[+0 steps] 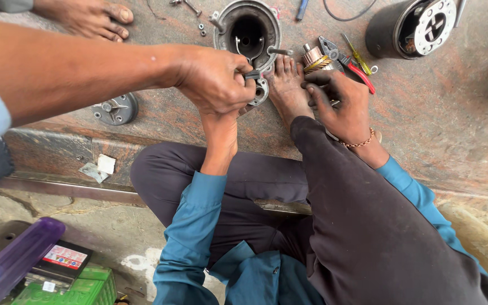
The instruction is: The person sits on the ground and disassembles an automotive starter motor, using pliers to remove parts and separating the housing, end cap, armature, and drive assembly by hand, arranging the removed components on the ground.
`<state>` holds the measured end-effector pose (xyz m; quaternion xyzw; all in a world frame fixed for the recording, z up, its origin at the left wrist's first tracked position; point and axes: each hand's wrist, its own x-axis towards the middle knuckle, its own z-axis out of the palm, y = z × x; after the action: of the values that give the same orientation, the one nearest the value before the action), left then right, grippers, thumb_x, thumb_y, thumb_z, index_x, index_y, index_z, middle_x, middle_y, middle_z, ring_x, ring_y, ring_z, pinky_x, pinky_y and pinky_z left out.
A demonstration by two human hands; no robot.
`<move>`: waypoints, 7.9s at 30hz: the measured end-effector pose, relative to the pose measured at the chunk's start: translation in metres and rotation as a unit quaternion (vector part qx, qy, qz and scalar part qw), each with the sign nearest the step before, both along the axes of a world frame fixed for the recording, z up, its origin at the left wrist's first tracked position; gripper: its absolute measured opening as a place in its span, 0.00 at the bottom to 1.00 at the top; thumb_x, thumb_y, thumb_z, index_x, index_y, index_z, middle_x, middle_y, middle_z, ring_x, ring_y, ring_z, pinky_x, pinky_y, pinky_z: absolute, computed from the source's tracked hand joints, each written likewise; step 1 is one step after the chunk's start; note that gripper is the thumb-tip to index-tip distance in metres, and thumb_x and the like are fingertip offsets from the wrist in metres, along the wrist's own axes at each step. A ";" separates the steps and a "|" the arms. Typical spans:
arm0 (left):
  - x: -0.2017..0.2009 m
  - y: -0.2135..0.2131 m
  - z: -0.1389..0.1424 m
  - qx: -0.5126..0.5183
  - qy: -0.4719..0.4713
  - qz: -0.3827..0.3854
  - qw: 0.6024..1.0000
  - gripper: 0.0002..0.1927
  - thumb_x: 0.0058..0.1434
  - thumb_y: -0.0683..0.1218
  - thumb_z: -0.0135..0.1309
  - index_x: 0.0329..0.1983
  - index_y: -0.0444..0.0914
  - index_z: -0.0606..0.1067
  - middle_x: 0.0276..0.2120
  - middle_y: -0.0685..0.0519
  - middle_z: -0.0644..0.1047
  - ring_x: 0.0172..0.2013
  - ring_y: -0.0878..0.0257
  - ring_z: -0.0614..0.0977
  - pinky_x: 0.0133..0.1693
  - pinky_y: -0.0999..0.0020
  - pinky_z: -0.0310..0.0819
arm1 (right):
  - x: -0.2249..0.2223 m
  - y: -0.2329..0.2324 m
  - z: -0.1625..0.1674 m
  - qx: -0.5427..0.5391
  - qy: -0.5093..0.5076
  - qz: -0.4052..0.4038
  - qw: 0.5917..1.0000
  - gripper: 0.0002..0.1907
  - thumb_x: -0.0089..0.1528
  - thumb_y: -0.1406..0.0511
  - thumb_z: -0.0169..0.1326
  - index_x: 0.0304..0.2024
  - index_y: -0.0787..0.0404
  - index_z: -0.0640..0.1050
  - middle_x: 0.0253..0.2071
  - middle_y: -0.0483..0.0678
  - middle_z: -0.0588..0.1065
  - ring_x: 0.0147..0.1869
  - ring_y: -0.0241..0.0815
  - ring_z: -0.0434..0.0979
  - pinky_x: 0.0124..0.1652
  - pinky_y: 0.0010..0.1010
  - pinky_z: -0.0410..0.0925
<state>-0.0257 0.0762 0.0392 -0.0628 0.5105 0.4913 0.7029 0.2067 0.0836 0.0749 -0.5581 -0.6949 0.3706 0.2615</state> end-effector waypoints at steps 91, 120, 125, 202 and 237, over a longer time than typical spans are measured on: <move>-0.013 -0.013 -0.027 0.055 0.207 -0.032 0.976 0.29 0.58 0.57 0.65 0.56 0.37 0.71 0.46 0.56 0.75 0.51 0.62 0.77 0.49 0.62 0.78 | -0.051 0.043 -0.036 -0.368 0.201 -0.060 0.906 0.29 0.65 0.53 0.58 0.58 0.65 0.65 0.40 0.50 0.77 0.36 0.35 0.80 0.29 0.27 0.74; -0.004 0.002 -0.024 0.185 0.184 -0.120 0.958 0.17 0.62 0.41 0.63 0.52 0.32 0.74 0.39 0.52 0.81 0.40 0.70 0.82 0.43 0.74 0.79 | -0.057 0.044 -0.044 -0.371 0.261 -0.029 0.891 0.26 0.67 0.64 0.58 0.61 0.68 0.64 0.43 0.51 0.75 0.40 0.41 0.81 0.28 0.30 0.77; -0.005 0.002 -0.021 0.189 0.233 -0.155 0.941 0.19 0.62 0.42 0.63 0.55 0.30 0.74 0.38 0.50 0.81 0.38 0.69 0.82 0.40 0.72 0.80 | -0.055 0.042 -0.047 -0.350 0.283 -0.015 0.893 0.28 0.65 0.65 0.57 0.62 0.64 0.60 0.44 0.51 0.76 0.40 0.41 0.82 0.30 0.32 0.79; 0.024 -0.019 -0.024 0.175 0.428 -0.051 0.885 0.35 0.63 0.53 0.67 0.67 0.35 0.66 0.59 0.47 0.72 0.60 0.57 0.78 0.56 0.60 0.80 | 0.046 0.020 -0.085 -0.169 -0.402 0.025 0.900 0.55 0.47 0.39 0.73 0.60 0.67 0.67 0.53 0.70 0.69 0.48 0.71 0.77 0.42 0.55 0.73; -0.066 0.032 -0.005 0.274 0.499 -0.293 0.768 0.37 0.47 0.53 0.77 0.57 0.40 0.73 0.51 0.49 0.83 0.55 0.55 0.86 0.53 0.59 0.80 | 0.090 0.047 0.021 0.007 0.378 -0.126 0.917 0.48 0.56 0.62 0.71 0.74 0.66 0.62 0.59 0.52 0.70 0.62 0.49 0.75 0.66 0.38 0.70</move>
<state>-0.0913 0.1078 0.0344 0.5394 0.6264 0.3427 0.4464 0.2970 0.1309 0.0962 -0.4576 -0.4706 0.5131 0.5531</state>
